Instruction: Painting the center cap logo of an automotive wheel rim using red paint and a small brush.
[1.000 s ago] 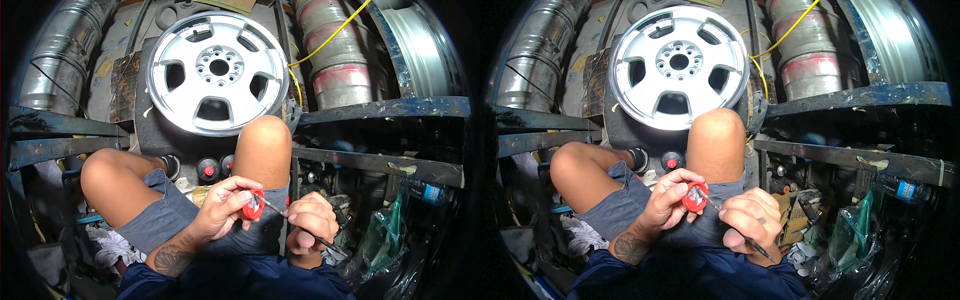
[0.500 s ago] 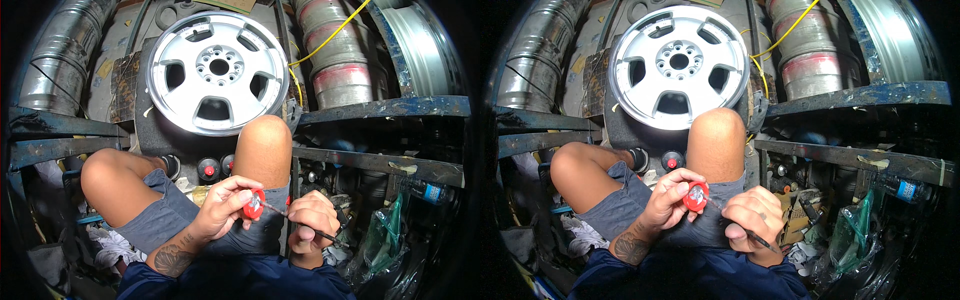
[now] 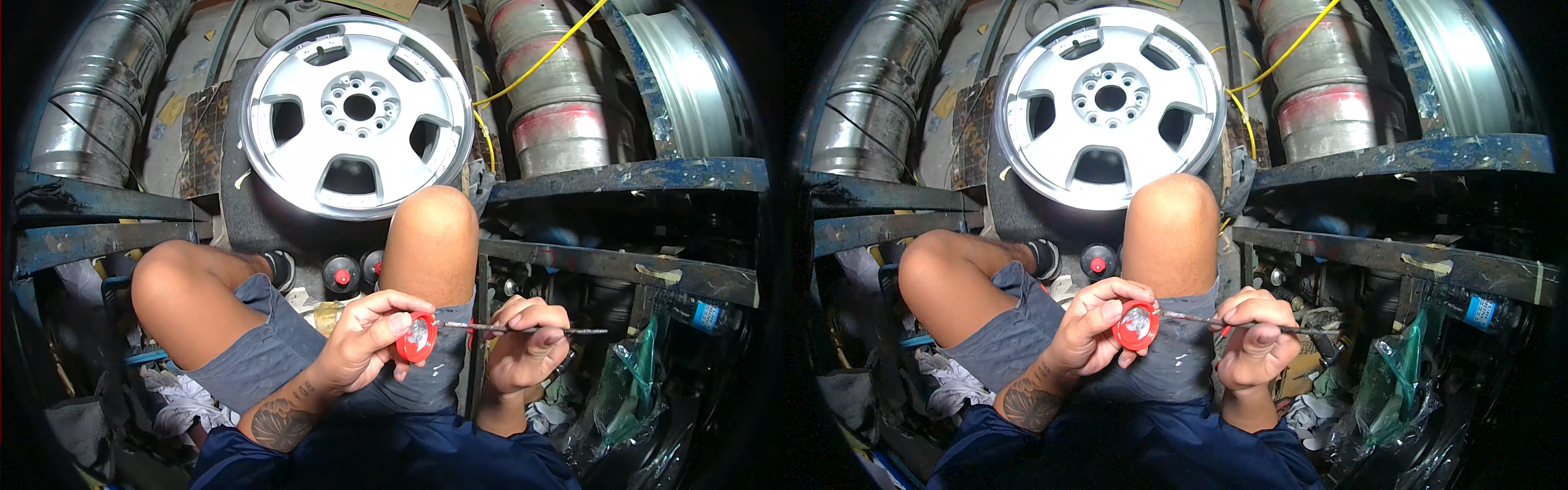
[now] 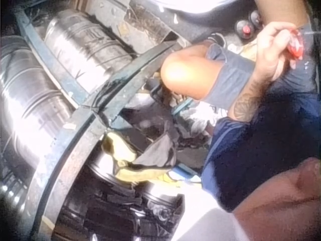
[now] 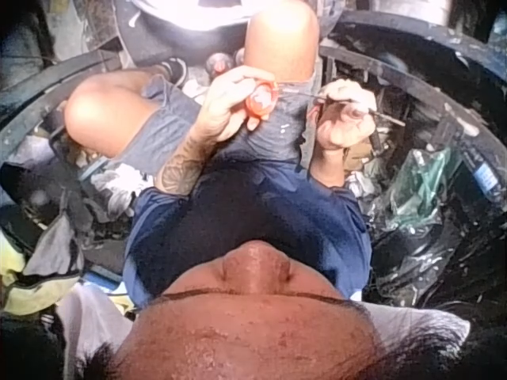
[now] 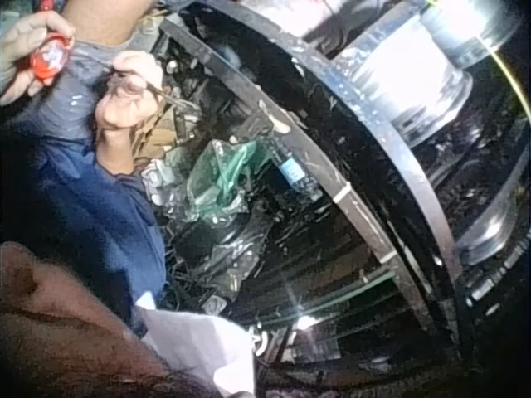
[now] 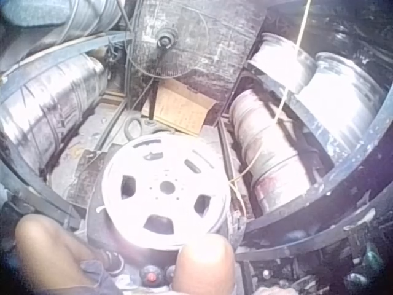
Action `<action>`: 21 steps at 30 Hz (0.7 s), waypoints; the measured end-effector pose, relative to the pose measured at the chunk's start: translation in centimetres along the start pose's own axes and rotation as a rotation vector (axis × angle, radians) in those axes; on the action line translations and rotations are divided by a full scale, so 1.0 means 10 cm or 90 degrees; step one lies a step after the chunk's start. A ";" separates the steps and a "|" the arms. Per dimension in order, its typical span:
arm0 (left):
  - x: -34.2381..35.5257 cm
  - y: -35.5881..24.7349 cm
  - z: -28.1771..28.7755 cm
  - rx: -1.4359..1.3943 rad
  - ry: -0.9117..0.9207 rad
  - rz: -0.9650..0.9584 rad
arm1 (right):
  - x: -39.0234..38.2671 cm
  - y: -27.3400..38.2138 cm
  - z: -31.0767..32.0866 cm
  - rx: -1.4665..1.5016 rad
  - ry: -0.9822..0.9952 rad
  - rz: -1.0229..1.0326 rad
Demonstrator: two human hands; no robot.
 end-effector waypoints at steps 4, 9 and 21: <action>0.00 0.00 -0.01 0.002 0.007 0.004 | 0.01 -0.02 0.05 0.012 -0.034 -0.040; 0.00 0.00 -0.01 0.008 -0.001 0.005 | 0.01 -0.04 0.09 0.064 -0.045 -0.058; 0.01 0.03 0.03 0.021 0.008 0.003 | 0.01 0.16 -0.04 -0.042 0.022 0.063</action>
Point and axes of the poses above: each hand's wrist, its own x-axis towards the middle knuckle, its own z-axis out of the back of the hand, y = z × x, the point moved 6 cm from there along x, towards the middle knuckle, and after that the axes turned 14 degrees about x, right-handed, at the moved point
